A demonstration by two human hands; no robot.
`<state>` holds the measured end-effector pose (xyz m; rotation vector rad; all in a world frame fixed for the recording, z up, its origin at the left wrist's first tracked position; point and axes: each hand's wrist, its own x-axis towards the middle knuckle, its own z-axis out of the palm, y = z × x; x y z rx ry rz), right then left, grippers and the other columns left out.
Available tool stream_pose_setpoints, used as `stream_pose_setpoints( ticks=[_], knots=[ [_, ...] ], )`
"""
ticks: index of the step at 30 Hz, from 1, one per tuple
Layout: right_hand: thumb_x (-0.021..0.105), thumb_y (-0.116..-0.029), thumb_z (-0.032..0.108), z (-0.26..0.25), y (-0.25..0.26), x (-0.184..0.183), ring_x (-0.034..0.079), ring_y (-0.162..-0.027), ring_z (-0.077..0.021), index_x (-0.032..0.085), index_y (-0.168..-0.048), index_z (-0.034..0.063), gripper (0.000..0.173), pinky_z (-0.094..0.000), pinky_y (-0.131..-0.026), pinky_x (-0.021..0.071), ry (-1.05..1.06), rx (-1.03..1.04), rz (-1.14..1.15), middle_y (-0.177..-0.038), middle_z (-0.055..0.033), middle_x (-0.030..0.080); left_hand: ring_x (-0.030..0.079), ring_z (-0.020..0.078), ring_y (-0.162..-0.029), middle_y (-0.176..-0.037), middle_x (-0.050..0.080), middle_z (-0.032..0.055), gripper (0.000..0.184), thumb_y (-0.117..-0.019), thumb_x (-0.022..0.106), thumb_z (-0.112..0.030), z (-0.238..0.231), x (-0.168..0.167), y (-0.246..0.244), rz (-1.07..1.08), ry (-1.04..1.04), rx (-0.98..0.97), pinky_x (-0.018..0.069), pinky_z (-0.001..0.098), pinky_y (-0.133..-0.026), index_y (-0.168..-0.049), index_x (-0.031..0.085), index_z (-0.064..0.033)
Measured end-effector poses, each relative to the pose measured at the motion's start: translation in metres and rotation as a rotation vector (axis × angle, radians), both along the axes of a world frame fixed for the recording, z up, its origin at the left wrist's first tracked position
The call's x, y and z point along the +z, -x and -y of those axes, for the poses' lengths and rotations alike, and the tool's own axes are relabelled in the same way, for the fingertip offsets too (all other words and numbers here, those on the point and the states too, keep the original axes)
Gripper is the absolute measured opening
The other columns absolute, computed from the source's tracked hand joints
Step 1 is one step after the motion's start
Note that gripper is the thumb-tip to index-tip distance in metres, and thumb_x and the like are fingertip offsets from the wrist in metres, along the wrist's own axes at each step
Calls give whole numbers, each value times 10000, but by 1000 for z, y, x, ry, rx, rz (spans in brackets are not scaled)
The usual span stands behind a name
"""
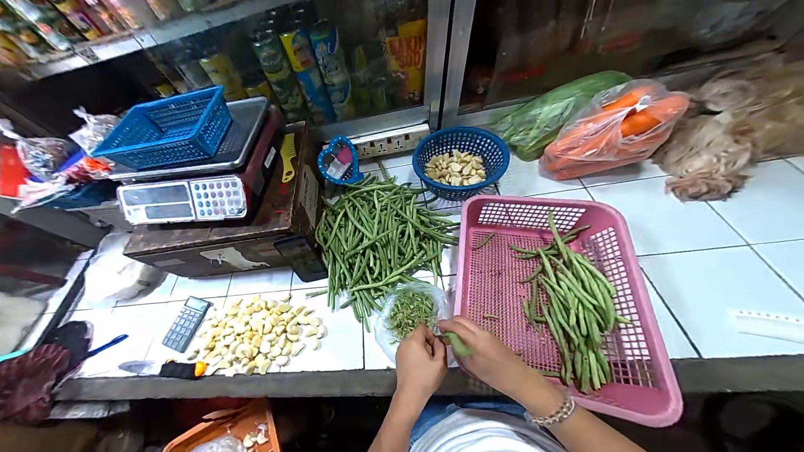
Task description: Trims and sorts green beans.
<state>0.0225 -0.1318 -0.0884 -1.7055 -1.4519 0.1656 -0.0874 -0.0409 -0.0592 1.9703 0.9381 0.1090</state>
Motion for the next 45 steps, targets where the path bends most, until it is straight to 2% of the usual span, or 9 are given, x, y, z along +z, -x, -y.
stream_pose_setpoints(
  ticks=[2,7,12,16,18,24,29,35,45],
  knots=[
    [605,-831,-156,3,-1,-4,734,-885,-391,706,-1083,-105,276,-430,-829,606,52,27,125,-952,-252,717,656,342,-822,-847,656,225,183,-953,602,-52,4,-2,0,-48,-33,-43,520,503,-779,-954,655,124],
    [611,-911,-101,17,-17,2,709,-983,-460,672,-1167,-135,265,-528,-893,574,331,8,27,-1062,-306,700,453,-90,-586,-658,508,-100,155,-939,521,-26,11,1,21,639,187,17,389,108,-568,-814,607,1],
    [607,-960,-12,27,-41,12,680,-955,-392,597,-1254,-166,331,-491,-894,537,379,-257,-322,-1106,-322,670,561,-125,-767,-830,613,-192,178,-1049,554,-346,11,46,51,1187,-136,56,446,62,-687,-962,670,-243],
    [642,-937,-10,27,-36,12,600,-794,-41,583,-1238,-140,332,-185,-756,505,236,-328,-620,-973,-139,658,588,24,-668,-764,639,89,171,-933,636,-83,2,9,35,638,-373,213,494,149,-649,-889,692,73],
    [646,-916,-25,27,-24,13,615,-805,-21,589,-1221,-141,332,-175,-767,520,171,-266,-695,-980,-117,665,678,278,-906,-1106,672,261,310,-984,621,-101,-3,-3,24,184,-94,117,552,400,-833,-1198,664,119],
    [600,-878,-30,34,13,8,694,-838,-196,655,-1158,-142,306,-279,-798,561,23,-22,-405,-1002,-241,711,643,149,-744,-888,668,199,300,-939,631,-162,29,-33,-1,627,-434,10,531,219,-690,-986,688,129],
    [676,-911,85,37,-14,30,688,-853,-237,657,-1209,-120,362,-306,-792,563,28,-146,-295,-1055,-246,703,712,261,-775,-828,714,180,202,-938,584,-79,-12,6,-24,658,-850,2,588,366,-755,-931,700,87],
    [493,-1061,102,33,-119,5,482,-1367,-457,540,-1406,-62,386,-578,-1136,368,953,-388,-302,-1451,-319,500,484,596,-1263,-1331,551,395,595,-1017,579,-308,-79,53,-51,278,-701,162,332,709,-1044,-1409,506,134],
    [652,-895,-60,47,-167,-45,407,-1391,-502,644,-1233,-113,342,-628,-1136,307,1015,-109,14,-1447,-324,490,656,450,-1045,-1012,740,201,205,-895,639,-105,-2,-22,-45,479,-557,-152,476,588,-929,-963,766,41]
  ],
)
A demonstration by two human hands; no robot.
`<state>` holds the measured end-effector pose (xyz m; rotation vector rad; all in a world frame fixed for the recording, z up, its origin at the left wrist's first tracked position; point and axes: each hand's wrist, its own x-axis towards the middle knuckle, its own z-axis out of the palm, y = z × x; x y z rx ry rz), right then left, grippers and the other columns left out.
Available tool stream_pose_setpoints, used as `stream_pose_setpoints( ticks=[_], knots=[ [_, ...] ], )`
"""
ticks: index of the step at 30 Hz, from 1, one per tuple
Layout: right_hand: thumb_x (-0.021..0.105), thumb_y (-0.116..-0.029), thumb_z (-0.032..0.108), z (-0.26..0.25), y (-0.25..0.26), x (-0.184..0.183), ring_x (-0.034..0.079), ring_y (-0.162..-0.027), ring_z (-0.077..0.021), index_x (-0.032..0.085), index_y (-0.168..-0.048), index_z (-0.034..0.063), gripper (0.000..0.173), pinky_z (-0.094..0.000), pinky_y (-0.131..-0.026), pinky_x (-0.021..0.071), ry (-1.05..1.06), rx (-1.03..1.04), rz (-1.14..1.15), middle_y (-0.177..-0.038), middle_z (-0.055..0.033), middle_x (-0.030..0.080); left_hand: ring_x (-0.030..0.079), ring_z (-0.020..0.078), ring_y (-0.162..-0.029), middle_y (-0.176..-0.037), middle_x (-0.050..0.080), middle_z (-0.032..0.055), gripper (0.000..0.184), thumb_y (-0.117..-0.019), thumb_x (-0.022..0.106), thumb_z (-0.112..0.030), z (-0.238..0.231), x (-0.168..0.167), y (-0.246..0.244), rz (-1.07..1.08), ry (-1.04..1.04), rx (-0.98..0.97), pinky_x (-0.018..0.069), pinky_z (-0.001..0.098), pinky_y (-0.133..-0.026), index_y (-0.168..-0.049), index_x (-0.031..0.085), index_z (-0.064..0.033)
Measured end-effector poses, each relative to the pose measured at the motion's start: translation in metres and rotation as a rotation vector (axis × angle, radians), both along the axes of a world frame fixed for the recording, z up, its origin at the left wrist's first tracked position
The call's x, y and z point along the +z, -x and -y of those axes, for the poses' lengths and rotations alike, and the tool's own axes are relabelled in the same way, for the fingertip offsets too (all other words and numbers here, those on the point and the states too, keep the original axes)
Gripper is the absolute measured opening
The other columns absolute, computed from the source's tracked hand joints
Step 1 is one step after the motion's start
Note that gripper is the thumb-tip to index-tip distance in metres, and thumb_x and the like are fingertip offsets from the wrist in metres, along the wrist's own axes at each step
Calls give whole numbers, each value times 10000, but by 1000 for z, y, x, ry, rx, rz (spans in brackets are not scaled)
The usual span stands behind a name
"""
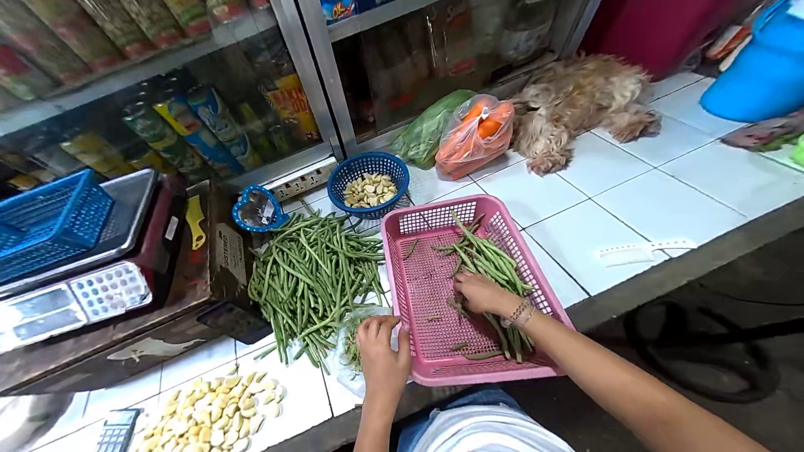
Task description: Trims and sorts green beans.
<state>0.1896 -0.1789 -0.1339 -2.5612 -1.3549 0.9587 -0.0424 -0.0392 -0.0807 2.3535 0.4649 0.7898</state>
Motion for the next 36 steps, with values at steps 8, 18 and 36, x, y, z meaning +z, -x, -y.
stream_pose_setpoints(
  ticks=[8,18,36],
  knots=[
    [505,-1012,-37,-1,38,28,573,-1246,-491,614,-1232,-156,273,-550,-1118,394,-264,149,-76,-1255,-336,628,688,439,-1045,-1097,711,273,254,-930,653,-50,12,-4,6,-121,99,-71,539,533,-935,-1126,725,94],
    [658,-937,75,-16,90,59,704,-878,-427,739,-1095,-32,207,-543,-791,569,-717,344,93,-919,-239,701,732,340,-799,-830,722,179,123,-807,690,51,-4,-16,9,-87,-399,-168,600,416,-751,-907,760,47],
    [581,-930,56,-29,150,71,651,-925,-43,722,-896,-11,160,-95,-895,472,-1324,-72,-16,-902,-95,719,629,26,-842,-859,659,121,197,-960,570,-72,-1,9,32,412,215,-218,504,118,-796,-879,674,74]
  ],
)
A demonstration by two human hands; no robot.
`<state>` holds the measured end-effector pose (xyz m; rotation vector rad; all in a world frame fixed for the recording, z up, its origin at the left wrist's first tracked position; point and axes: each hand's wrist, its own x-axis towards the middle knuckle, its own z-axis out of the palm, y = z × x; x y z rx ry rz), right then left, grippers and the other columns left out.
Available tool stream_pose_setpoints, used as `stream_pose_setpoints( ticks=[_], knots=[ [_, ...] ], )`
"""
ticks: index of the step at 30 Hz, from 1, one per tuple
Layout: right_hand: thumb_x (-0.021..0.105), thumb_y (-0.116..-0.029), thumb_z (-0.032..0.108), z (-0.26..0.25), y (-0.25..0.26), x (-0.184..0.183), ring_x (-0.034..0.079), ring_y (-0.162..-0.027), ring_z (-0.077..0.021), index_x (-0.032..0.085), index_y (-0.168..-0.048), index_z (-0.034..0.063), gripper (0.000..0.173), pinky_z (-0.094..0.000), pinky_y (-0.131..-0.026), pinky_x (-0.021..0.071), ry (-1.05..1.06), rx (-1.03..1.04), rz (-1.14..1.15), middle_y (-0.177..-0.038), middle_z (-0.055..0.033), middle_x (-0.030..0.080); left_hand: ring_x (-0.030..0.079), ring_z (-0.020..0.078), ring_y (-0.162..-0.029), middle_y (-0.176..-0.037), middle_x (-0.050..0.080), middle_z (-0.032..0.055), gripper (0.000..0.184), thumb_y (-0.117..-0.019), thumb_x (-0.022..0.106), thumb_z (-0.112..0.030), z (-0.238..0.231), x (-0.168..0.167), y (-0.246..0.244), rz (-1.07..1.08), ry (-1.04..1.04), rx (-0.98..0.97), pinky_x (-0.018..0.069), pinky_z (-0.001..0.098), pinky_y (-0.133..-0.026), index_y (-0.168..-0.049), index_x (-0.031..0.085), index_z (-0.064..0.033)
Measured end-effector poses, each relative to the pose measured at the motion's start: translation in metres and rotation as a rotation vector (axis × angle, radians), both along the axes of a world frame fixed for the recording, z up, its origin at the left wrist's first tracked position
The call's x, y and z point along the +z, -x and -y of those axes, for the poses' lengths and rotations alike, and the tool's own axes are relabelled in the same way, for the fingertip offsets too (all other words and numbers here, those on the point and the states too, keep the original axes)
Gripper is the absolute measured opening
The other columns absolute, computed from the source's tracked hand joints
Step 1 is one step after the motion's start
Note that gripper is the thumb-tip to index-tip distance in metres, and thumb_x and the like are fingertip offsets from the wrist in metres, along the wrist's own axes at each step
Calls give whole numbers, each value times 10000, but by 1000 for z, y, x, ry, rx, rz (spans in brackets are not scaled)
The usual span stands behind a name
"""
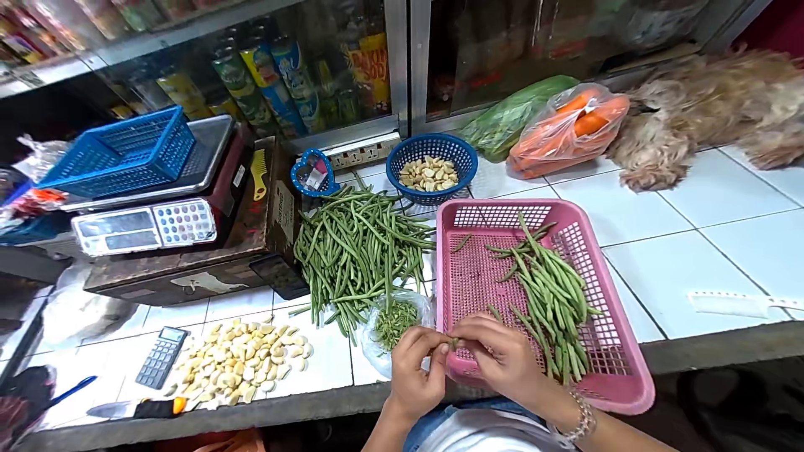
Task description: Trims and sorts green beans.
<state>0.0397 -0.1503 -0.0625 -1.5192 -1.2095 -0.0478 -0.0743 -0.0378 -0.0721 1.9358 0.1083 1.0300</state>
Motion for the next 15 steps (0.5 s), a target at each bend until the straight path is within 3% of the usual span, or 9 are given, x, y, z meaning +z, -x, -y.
stream_pose_setpoints(
  ticks=[2,4,5,6,7,9,11,13,15],
  knots=[
    [574,-935,6,0,0,13,652,-844,39,704,-933,-72,152,-107,-788,536,-21,-77,-296,-935,-53,712,630,-13,-861,-887,666,108,191,-964,573,-67,-6,-7,3,-10,67,-4,508,109,-807,-896,668,84],
    [531,-964,-31,1,-18,28,680,-786,30,667,-987,16,145,-173,-753,594,-92,-149,-562,-908,83,713,645,40,-792,-863,678,128,156,-924,596,-32,-17,-22,8,-129,-9,141,530,145,-765,-896,691,89],
    [510,-973,-41,2,-29,32,701,-772,7,656,-997,72,187,-198,-749,617,-143,-162,-668,-894,116,724,673,129,-757,-858,697,160,141,-895,618,-15,-22,-28,12,-291,-83,236,557,216,-741,-898,720,82],
    [487,-976,-57,4,-38,35,714,-761,-17,651,-995,96,225,-215,-742,627,-188,-171,-761,-883,116,733,717,269,-812,-913,717,220,146,-898,635,-4,-27,-29,16,-550,-121,282,587,355,-784,-939,740,88],
    [472,-975,-72,6,-45,37,722,-749,-33,645,-984,101,246,-221,-731,631,-219,-181,-836,-875,103,742,706,390,-998,-1065,707,281,195,-950,607,-5,-32,-22,17,-881,-88,254,551,480,-932,-1057,730,102],
    [449,-979,-95,10,-52,37,727,-724,-56,640,-971,81,259,-227,-706,633,-255,-193,-939,-864,66,749,607,425,-1229,-1268,645,277,288,-1007,536,-46,-42,-15,8,-1324,-48,175,452,531,-1073,-1229,679,66],
    [428,-982,-98,11,-53,35,719,-693,-60,635,-973,69,266,-220,-672,627,-266,-204,-1008,-845,49,745,623,420,-1201,-1234,661,276,275,-1015,548,-73,-38,-8,5,-1251,-18,146,465,523,-1058,-1201,692,71],
    [404,-996,-92,11,-48,34,714,-671,-61,615,-982,67,265,-215,-648,622,-260,-216,-1080,-825,42,740,702,385,-997,-1059,708,270,230,-979,604,-65,-24,-4,6,-865,16,149,547,487,-929,-1087,725,99],
    [401,-991,-95,10,-42,32,708,-652,-63,607,-982,62,259,-214,-634,618,-245,-206,-1116,-815,34,739,704,220,-810,-959,710,221,268,-938,634,-75,-9,0,-2,-471,67,131,578,321,-767,-1100,695,130]
  ],
)
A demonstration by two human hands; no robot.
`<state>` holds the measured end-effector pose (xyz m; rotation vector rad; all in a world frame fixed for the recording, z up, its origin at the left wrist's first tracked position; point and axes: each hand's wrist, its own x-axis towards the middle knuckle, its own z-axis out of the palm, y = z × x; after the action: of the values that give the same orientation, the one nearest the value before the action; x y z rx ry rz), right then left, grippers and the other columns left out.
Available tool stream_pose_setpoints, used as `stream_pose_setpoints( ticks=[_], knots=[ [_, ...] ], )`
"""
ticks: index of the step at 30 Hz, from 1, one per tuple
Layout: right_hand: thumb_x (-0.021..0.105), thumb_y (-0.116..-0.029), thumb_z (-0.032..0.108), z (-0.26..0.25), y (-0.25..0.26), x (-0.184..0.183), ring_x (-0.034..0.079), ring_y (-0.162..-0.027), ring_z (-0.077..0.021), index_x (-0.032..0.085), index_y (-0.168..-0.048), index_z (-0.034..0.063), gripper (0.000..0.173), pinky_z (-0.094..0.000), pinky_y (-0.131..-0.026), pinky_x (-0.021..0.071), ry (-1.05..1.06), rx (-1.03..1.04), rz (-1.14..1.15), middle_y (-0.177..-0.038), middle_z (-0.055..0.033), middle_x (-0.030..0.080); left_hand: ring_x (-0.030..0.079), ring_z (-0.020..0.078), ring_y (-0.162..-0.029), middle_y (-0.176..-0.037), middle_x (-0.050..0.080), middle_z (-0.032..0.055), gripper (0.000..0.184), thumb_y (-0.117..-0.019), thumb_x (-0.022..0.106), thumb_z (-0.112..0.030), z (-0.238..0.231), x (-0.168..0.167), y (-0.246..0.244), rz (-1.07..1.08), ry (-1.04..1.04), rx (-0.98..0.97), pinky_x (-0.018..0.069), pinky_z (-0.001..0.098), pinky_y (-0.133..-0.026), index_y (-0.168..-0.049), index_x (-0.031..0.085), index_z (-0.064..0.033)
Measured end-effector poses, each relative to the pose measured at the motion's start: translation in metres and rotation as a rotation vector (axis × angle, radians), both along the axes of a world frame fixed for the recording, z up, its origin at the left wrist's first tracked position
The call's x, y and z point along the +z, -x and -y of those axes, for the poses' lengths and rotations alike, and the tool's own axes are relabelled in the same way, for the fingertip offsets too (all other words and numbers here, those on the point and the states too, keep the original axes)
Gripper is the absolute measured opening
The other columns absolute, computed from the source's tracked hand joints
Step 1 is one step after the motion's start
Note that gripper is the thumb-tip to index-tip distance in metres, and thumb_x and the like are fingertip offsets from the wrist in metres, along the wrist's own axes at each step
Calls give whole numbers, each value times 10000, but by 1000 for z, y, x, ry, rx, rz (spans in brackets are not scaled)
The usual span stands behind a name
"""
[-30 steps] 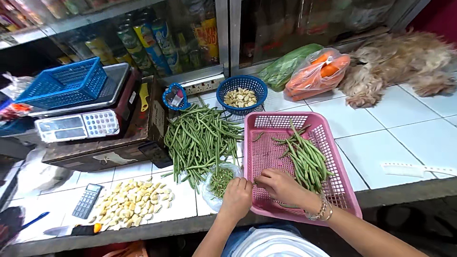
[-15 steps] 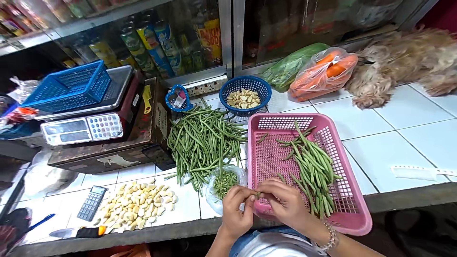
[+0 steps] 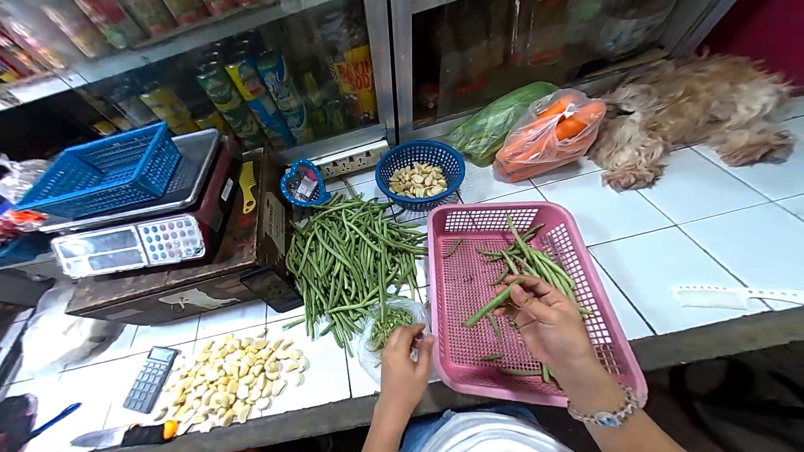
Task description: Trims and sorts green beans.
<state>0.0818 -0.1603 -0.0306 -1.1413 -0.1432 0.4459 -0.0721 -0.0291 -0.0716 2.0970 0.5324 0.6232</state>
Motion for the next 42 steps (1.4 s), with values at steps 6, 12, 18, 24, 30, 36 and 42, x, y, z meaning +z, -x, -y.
stream_pose_setpoints(
  ticks=[6,12,18,24,30,36,42],
  knots=[
    [540,-882,-110,8,15,-12,717,-703,-53,644,-981,91,247,-231,-686,625,3,207,116,-843,68,742,711,181,-814,-944,719,211,231,-907,634,13,7,20,-30,296,-175,-343,572,231,-789,-1100,703,119],
    [658,-947,37,25,-25,-16,639,-870,-88,614,-1205,-91,291,-233,-796,529,648,437,436,-1044,-123,672,732,370,-927,-996,758,197,206,-920,654,-73,-81,57,-41,145,-676,23,557,538,-850,-1063,755,35],
    [544,-929,-122,16,-71,-85,487,-1338,-463,692,-1207,-63,321,-549,-1153,344,1208,826,698,-1345,-302,590,562,543,-1214,-1298,595,359,396,-975,628,-169,-71,52,-37,-78,-403,193,417,664,-1018,-1234,641,131],
    [602,-905,-101,29,-83,-113,486,-1285,-533,746,-1116,-43,262,-657,-1083,346,1134,1131,1060,-1318,-329,577,672,444,-1054,-1043,736,226,194,-915,653,-82,-22,0,-30,-15,-302,-51,498,588,-926,-990,754,66],
    [625,-895,-80,32,-73,-116,585,-1191,-513,759,-1023,-47,188,-649,-1041,408,825,951,1204,-1199,-287,669,682,430,-1060,-1072,729,248,202,-927,643,-40,7,-3,-20,-111,-175,-128,526,528,-954,-1047,749,83],
    [554,-880,-17,12,-5,-80,729,-828,-324,733,-883,-7,178,-423,-768,583,540,358,1650,-875,-155,740,706,403,-1016,-1047,724,263,241,-988,551,-27,18,-3,-13,-146,-67,-165,547,481,-939,-1077,728,111],
    [498,-937,65,8,16,-63,698,-804,-284,723,-883,48,232,-360,-746,540,600,136,1716,-862,-116,739,728,341,-848,-884,729,188,178,-927,595,-21,20,5,-3,-45,-324,-136,591,431,-788,-960,752,55]
  ],
)
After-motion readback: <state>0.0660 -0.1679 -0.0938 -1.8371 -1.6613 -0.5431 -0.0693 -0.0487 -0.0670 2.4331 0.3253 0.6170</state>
